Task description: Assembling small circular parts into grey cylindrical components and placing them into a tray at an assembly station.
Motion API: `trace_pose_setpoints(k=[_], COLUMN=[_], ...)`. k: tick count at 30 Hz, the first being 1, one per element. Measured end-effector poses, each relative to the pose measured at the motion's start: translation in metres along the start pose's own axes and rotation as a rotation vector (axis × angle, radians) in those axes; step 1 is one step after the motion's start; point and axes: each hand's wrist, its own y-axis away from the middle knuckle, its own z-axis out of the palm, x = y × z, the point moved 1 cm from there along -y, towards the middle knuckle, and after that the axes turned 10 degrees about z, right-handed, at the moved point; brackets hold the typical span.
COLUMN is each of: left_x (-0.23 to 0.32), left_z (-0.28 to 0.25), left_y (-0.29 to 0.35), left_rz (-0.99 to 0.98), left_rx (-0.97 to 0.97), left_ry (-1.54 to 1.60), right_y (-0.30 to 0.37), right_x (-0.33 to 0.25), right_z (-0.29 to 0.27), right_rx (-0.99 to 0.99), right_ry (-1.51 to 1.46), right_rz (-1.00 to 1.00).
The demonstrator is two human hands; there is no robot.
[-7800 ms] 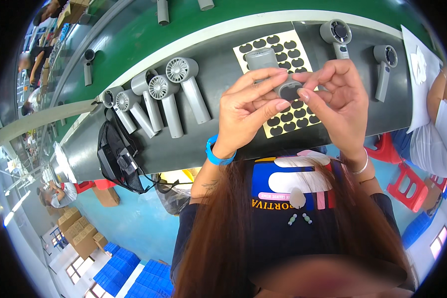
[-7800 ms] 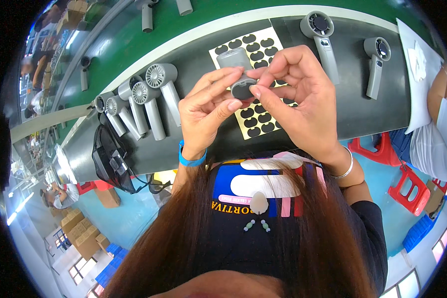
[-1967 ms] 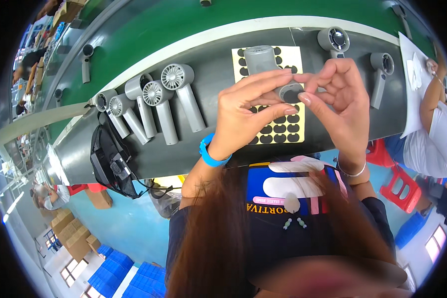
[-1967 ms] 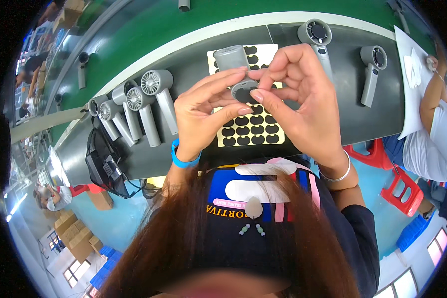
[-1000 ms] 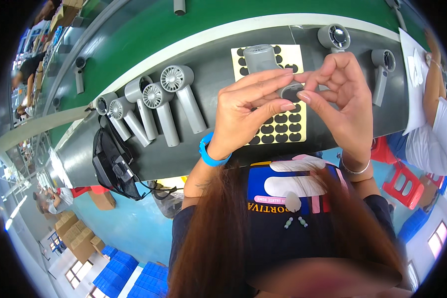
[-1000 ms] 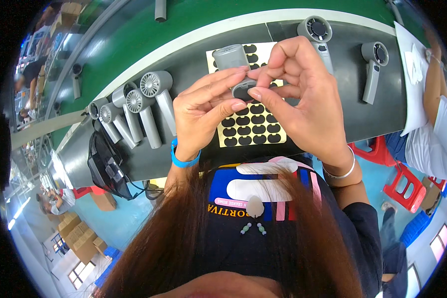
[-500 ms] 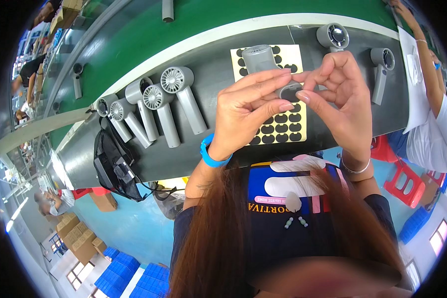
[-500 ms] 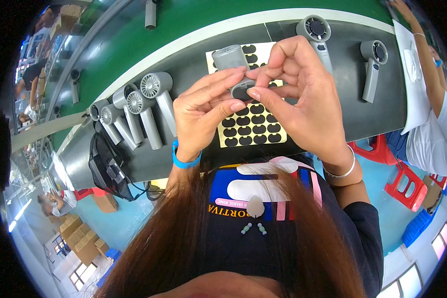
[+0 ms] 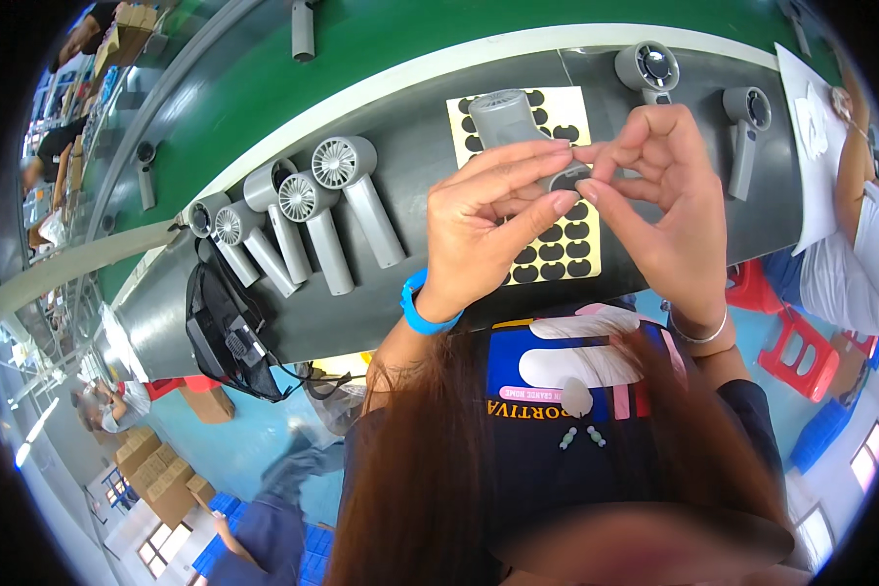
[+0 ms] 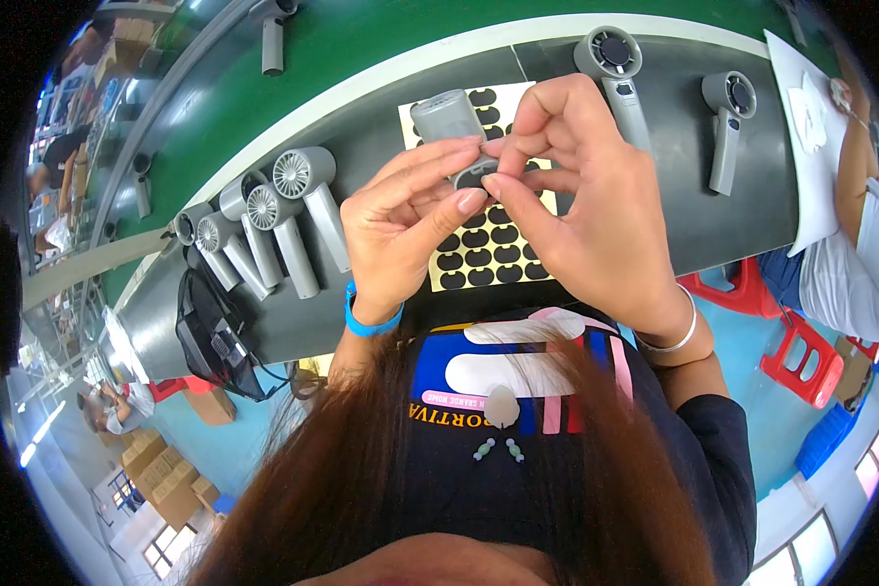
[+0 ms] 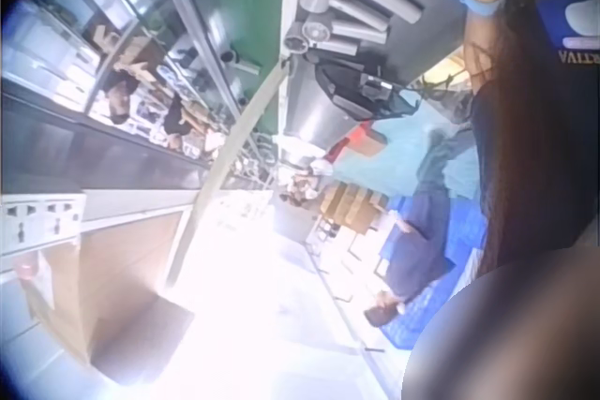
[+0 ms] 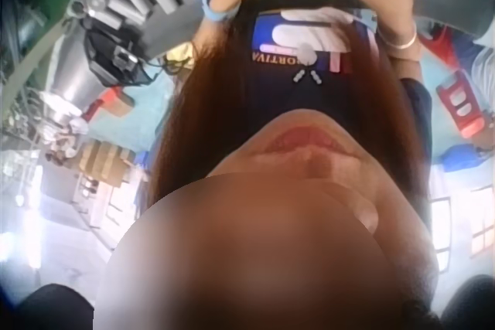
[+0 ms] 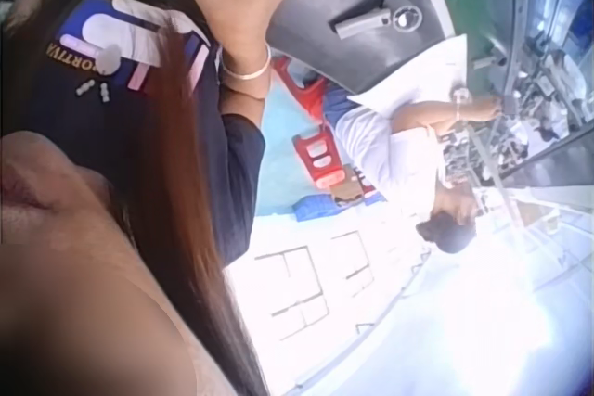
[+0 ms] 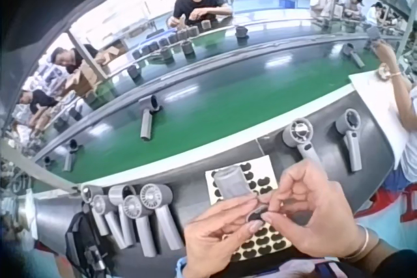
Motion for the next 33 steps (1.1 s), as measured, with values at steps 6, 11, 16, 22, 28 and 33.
trace_pose_setpoints(k=[6, 11, 16, 22, 28, 33], left_x=[0.001, 0.001, 0.000, -0.003, 0.009, 0.014], left_z=[0.007, 0.010, 0.012, 0.010, 0.001, -0.019], left_y=[0.002, 0.002, 0.001, 0.003, 0.002, 0.003], left_rz=[-0.025, -0.029, -0.009, -0.005, -0.108, 0.005], left_rx=[0.037, 0.015, 0.007, 0.008, 0.108, -0.025], left_ry=[0.005, -0.015, -0.022, -0.041, 0.141, -0.273], right_y=[0.006, 0.008, 0.009, 0.006, -0.032, -0.043], right_x=[-0.002, -0.002, -0.005, -0.010, 0.014, 0.047], right_z=[-0.006, -0.006, -0.007, -0.011, -0.025, 0.025], right_rx=[0.053, 0.128, 0.152, 0.176, -0.042, -0.567], right_ry=[0.101, 0.244, 0.334, 0.599, 0.390, -0.162], right_rz=[-0.004, -0.103, -0.096, -0.220, -0.101, 0.284])
